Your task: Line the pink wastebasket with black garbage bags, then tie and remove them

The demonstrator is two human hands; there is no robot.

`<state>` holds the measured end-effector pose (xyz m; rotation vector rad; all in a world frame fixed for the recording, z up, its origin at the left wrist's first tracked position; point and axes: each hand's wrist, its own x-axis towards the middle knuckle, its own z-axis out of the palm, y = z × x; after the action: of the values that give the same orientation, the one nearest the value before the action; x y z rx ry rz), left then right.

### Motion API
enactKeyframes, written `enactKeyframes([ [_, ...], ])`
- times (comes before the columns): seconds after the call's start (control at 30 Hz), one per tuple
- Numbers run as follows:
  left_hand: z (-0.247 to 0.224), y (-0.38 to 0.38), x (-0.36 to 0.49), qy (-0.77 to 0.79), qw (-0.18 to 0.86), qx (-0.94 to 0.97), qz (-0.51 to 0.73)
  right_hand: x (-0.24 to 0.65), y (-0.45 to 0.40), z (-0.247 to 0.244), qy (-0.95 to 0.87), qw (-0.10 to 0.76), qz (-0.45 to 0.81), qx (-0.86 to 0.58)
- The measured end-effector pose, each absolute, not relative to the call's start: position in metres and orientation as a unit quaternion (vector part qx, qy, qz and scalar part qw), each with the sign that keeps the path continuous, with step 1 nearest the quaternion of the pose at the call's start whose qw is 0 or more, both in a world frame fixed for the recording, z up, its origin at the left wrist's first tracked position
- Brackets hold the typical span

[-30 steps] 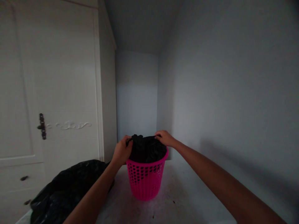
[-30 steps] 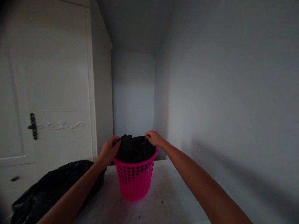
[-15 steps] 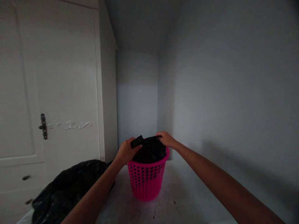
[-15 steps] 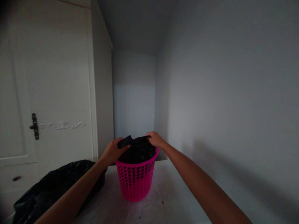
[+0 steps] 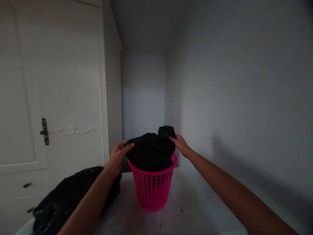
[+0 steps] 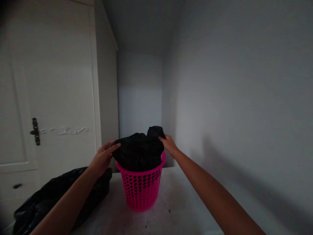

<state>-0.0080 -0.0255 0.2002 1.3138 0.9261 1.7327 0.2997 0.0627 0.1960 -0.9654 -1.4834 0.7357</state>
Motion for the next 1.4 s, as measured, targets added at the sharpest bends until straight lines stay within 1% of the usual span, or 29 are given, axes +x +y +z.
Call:
enactKeyframes([
  [0.13, 0.208, -0.047, -0.011, 0.274, 0.441, 0.466, 0.716, 0.304, 0.043, 0.204, -0.573, 0.653, 0.363, -0.337],
  [0.2, 0.206, -0.062, -0.014, 0.251, 0.425, 0.471, 0.731, 0.306, 0.026, 0.209, -0.558, 0.67, 0.401, -0.283],
  [0.23, 0.203, -0.071, -0.017, 0.254, 0.405, 0.484, 0.732, 0.309, 0.016, 0.21, -0.561, 0.664, 0.416, -0.266],
  [0.3, 0.191, -0.09, -0.026, 0.297, 0.344, 0.536, 0.711, 0.32, -0.002, 0.208, -0.584, 0.635, 0.431, -0.264],
  [0.33, 0.183, -0.099, -0.031, 0.329, 0.294, 0.57, 0.693, 0.328, -0.01, 0.204, -0.595, 0.617, 0.437, -0.273],
  [0.43, 0.155, -0.121, -0.042, 0.389, 0.09, 0.699, 0.594, 0.355, -0.023, 0.185, -0.628, 0.564, 0.428, -0.324],
  [0.5, 0.136, -0.128, -0.042, 0.373, -0.013, 0.766, 0.523, 0.369, -0.023, 0.168, -0.662, 0.519, 0.4, -0.362],
  [0.6, 0.111, -0.128, -0.036, 0.333, -0.129, 0.834, 0.42, 0.377, -0.014, 0.142, -0.694, 0.475, 0.341, -0.42],
  [0.7, 0.094, -0.123, -0.03, 0.335, -0.227, 0.841, 0.36, 0.371, -0.003, 0.126, -0.693, 0.469, 0.278, -0.472],
  [0.77, 0.09, -0.122, -0.029, 0.351, -0.274, 0.816, 0.367, 0.363, 0.001, 0.124, -0.695, 0.48, 0.253, -0.473],
  [0.83, 0.094, -0.122, -0.03, 0.367, -0.294, 0.784, 0.405, 0.358, 0.002, 0.127, -0.695, 0.504, 0.241, -0.452],
  [0.97, 0.106, -0.116, -0.027, 0.417, -0.273, 0.73, 0.467, 0.351, 0.011, 0.138, -0.679, 0.539, 0.232, -0.441],
  [1.03, 0.107, -0.107, -0.022, 0.45, -0.244, 0.716, 0.475, 0.346, 0.021, 0.139, -0.662, 0.541, 0.266, -0.445],
  [1.1, 0.104, -0.094, -0.017, 0.485, -0.193, 0.7, 0.488, 0.338, 0.034, 0.134, -0.635, 0.542, 0.329, -0.441],
  [1.17, 0.1, -0.078, -0.016, 0.495, -0.106, 0.688, 0.52, 0.329, 0.047, 0.127, -0.607, 0.544, 0.38, -0.437],
  [1.33, 0.102, -0.043, -0.029, 0.427, 0.229, 0.605, 0.632, 0.312, 0.072, 0.115, -0.573, 0.555, 0.413, -0.439],
  [1.4, 0.105, -0.033, -0.036, 0.415, 0.313, 0.55, 0.653, 0.308, 0.079, 0.113, -0.56, 0.557, 0.433, -0.434],
])
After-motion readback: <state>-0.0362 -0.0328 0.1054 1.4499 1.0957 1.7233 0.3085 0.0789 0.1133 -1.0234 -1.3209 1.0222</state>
